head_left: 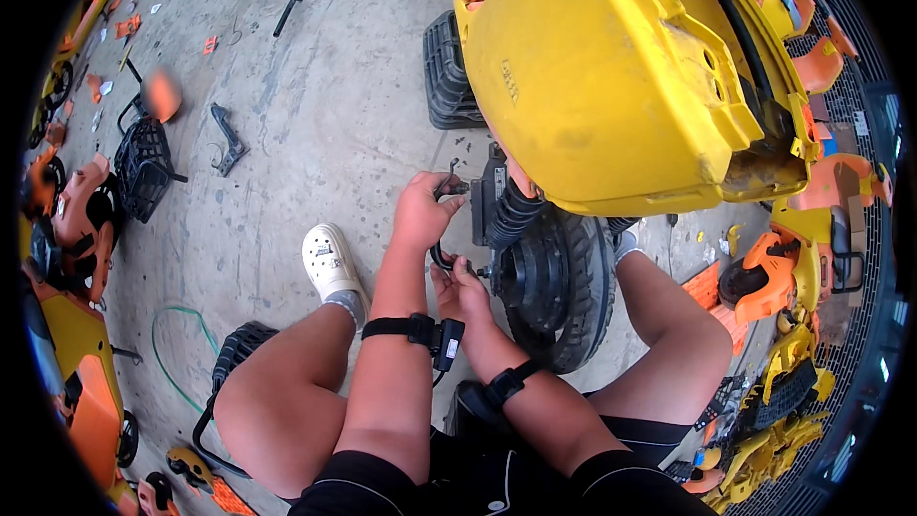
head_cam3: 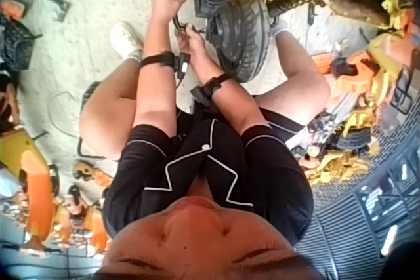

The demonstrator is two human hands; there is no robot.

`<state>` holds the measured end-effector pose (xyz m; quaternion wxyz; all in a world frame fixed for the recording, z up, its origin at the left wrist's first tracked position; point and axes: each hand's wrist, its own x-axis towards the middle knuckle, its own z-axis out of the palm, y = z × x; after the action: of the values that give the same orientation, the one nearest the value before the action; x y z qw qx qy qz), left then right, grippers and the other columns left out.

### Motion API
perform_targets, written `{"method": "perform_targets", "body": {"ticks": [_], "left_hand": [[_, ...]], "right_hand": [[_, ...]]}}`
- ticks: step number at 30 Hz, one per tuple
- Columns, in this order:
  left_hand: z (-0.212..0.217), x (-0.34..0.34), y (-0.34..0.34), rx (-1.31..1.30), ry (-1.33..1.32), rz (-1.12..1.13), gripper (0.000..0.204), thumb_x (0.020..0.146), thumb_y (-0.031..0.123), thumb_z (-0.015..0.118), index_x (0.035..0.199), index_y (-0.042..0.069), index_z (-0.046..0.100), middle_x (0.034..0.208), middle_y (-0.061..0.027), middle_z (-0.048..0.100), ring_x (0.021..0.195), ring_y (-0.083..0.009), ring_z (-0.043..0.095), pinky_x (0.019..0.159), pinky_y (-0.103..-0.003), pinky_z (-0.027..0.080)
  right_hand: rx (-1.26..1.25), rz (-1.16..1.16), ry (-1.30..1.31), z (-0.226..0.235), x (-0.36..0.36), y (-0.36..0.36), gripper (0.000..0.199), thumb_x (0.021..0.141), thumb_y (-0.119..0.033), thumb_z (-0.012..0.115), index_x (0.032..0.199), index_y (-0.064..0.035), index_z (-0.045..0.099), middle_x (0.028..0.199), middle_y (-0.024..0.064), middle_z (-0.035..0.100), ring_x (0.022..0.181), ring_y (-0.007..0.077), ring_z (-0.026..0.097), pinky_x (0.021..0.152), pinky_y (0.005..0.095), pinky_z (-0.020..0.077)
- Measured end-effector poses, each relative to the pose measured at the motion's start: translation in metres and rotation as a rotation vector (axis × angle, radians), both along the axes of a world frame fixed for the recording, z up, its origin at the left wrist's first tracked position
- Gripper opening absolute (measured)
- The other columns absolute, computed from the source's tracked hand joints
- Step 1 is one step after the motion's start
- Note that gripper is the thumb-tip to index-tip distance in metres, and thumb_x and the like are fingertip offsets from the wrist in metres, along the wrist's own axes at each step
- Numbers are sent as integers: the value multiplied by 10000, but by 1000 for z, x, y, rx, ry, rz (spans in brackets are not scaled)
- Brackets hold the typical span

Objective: The person is assembling a yellow electric scooter in a workshop. They use a wrench to tighten bolts on the rear wheel and suspension, then attach a yellow plastic body panel to the frame.

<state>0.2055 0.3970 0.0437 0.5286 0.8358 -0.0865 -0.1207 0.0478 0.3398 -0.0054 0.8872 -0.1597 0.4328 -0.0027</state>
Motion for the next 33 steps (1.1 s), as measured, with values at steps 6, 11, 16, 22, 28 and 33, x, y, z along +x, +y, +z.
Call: {"method": "perform_targets", "body": {"ticks": [6, 11, 16, 22, 28, 33], "left_hand": [[2, -1, -5, 49, -18, 9, 263, 756, 89, 775, 1010, 48, 719, 916, -126, 648, 885, -286, 645, 782, -364, 512], [-4, 0, -4, 27, -21, 18, 250, 756, 121, 775, 990, 46, 723, 938, -128, 664, 901, -312, 649, 787, -379, 511], [-8, 0, -2, -53, -25, 25, 249, 760, 131, 775, 988, 45, 727, 937, -129, 674, 901, -313, 651, 787, -372, 510], [2, 1, -5, -56, -26, 26, 228, 765, 132, 772, 969, 39, 728, 934, -137, 691, 895, -318, 654, 791, -372, 513], [-5, 0, -6, -69, 26, 62, 231, 782, 143, 767, 979, 29, 727, 932, -154, 699, 879, -308, 664, 786, -359, 513], [-3, -2, -5, -110, 171, 87, 224, 805, 161, 763, 983, 29, 730, 907, -163, 718, 827, -274, 690, 755, -339, 518]], "right_hand": [[-2, 10, -4, -2, 1, -2, 248, 971, -277, 599, 1054, -43, 605, 1068, 72, 664, 993, 214, 639, 951, 328, 517], [-10, 20, 1, -1, 2, -2, 273, 971, -283, 596, 1069, -29, 614, 1067, 73, 668, 985, 205, 641, 940, 315, 521], [-28, 9, 14, -1, 1, 0, 278, 977, -283, 588, 1078, -25, 617, 1074, 78, 672, 985, 203, 641, 937, 314, 522], [-28, -4, -25, -2, 0, -1, 266, 982, -274, 581, 1084, -31, 619, 1091, 75, 666, 982, 203, 637, 948, 318, 514], [-36, 0, -13, -3, -1, -1, 247, 983, -267, 583, 1090, -47, 611, 1093, 72, 664, 981, 200, 636, 947, 326, 511], [-94, -26, 8, 0, -2, 3, 217, 990, -254, 576, 1090, -62, 595, 1099, 72, 663, 983, 195, 636, 941, 330, 513]]}}
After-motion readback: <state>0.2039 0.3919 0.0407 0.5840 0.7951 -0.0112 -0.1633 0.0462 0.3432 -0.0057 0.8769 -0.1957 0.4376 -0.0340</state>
